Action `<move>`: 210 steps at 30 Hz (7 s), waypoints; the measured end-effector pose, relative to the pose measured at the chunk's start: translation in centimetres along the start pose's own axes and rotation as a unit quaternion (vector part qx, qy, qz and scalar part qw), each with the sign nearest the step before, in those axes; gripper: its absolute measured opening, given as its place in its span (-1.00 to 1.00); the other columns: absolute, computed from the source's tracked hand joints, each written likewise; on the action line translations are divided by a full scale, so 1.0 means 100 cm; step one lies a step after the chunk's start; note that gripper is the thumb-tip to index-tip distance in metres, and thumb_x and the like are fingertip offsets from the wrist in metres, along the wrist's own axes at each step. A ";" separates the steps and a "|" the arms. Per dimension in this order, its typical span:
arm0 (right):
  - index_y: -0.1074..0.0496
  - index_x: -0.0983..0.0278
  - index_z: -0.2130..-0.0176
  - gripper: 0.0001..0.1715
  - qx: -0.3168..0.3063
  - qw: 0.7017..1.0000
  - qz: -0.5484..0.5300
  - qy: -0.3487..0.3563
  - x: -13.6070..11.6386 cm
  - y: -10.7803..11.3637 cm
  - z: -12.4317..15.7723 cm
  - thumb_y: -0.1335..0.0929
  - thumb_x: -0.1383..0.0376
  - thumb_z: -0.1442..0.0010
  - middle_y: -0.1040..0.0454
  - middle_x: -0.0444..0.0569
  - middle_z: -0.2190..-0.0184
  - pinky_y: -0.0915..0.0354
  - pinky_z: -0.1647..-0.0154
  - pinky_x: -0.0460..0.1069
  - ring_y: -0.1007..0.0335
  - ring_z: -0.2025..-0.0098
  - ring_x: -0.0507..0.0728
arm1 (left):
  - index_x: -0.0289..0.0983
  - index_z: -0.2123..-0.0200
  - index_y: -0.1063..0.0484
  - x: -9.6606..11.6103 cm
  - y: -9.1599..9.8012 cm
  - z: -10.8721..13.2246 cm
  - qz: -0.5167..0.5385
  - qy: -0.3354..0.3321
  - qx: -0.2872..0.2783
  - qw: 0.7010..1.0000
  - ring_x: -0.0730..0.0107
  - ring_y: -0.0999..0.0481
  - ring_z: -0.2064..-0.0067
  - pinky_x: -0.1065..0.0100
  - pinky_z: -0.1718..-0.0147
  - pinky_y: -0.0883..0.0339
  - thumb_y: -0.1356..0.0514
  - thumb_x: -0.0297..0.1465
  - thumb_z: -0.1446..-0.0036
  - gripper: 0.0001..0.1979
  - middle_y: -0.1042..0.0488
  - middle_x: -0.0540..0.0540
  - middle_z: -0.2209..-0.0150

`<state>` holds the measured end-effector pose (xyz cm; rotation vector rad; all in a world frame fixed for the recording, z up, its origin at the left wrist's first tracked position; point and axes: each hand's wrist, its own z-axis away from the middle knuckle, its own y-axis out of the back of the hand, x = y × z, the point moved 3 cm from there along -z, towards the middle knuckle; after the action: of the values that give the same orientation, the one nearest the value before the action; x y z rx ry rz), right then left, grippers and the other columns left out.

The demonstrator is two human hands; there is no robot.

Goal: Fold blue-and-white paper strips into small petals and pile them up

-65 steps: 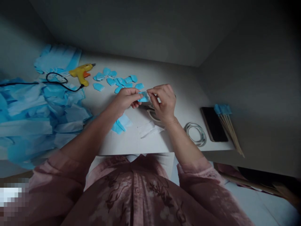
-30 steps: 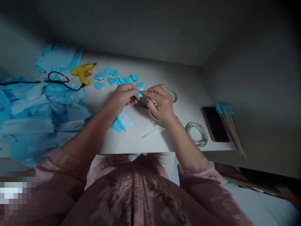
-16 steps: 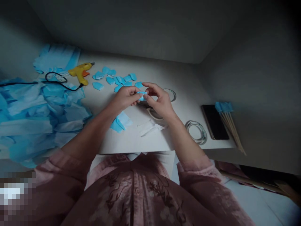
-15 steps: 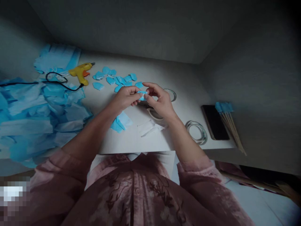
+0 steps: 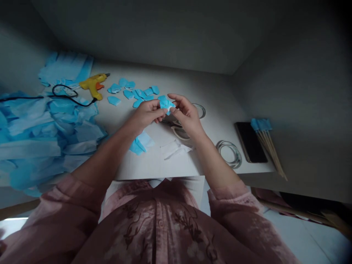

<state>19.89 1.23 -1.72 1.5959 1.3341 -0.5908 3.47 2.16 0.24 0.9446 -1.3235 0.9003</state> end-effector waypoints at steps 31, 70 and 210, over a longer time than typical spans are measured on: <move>-0.61 0.28 0.09 -0.79 -0.136 0.936 0.321 0.044 -0.004 -0.026 0.007 -0.38 0.29 -0.34 -0.64 0.06 0.19 -0.29 0.12 0.01 -0.51 0.15 0.16 | -0.29 0.51 -0.39 0.006 0.022 -0.003 0.042 -0.058 0.186 0.980 0.61 -0.36 0.50 0.54 0.51 -0.21 -0.27 -0.41 -0.22 -0.75 -0.44 0.01 0.51; -0.55 0.19 0.14 -0.72 0.135 0.927 0.281 0.208 -0.018 0.016 0.003 -0.26 0.19 -0.46 -0.51 -0.05 0.30 -0.28 0.05 0.12 -0.42 0.17 0.12 | -0.31 0.53 -0.47 -0.003 0.006 -0.002 0.013 0.021 0.045 0.999 0.58 -0.32 0.56 0.47 0.54 -0.15 -0.29 -0.33 0.02 -0.84 -0.43 0.01 0.58; -0.31 0.26 -0.37 -0.31 -0.228 0.882 0.391 0.130 0.009 -0.084 -0.112 -0.39 0.12 -0.35 -0.25 0.18 -0.43 -0.13 -0.40 0.24 -0.14 -0.42 0.38 | -0.27 0.42 -0.49 0.035 -0.044 0.056 -0.259 -0.581 0.062 0.769 0.44 -0.48 0.41 0.34 0.34 -0.31 -0.09 -0.43 -0.40 -0.68 -0.55 -0.03 0.49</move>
<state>10.03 11.22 -0.47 1.6592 0.7959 0.4185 5.65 -4.71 3.61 2.0196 -1.8329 -0.1612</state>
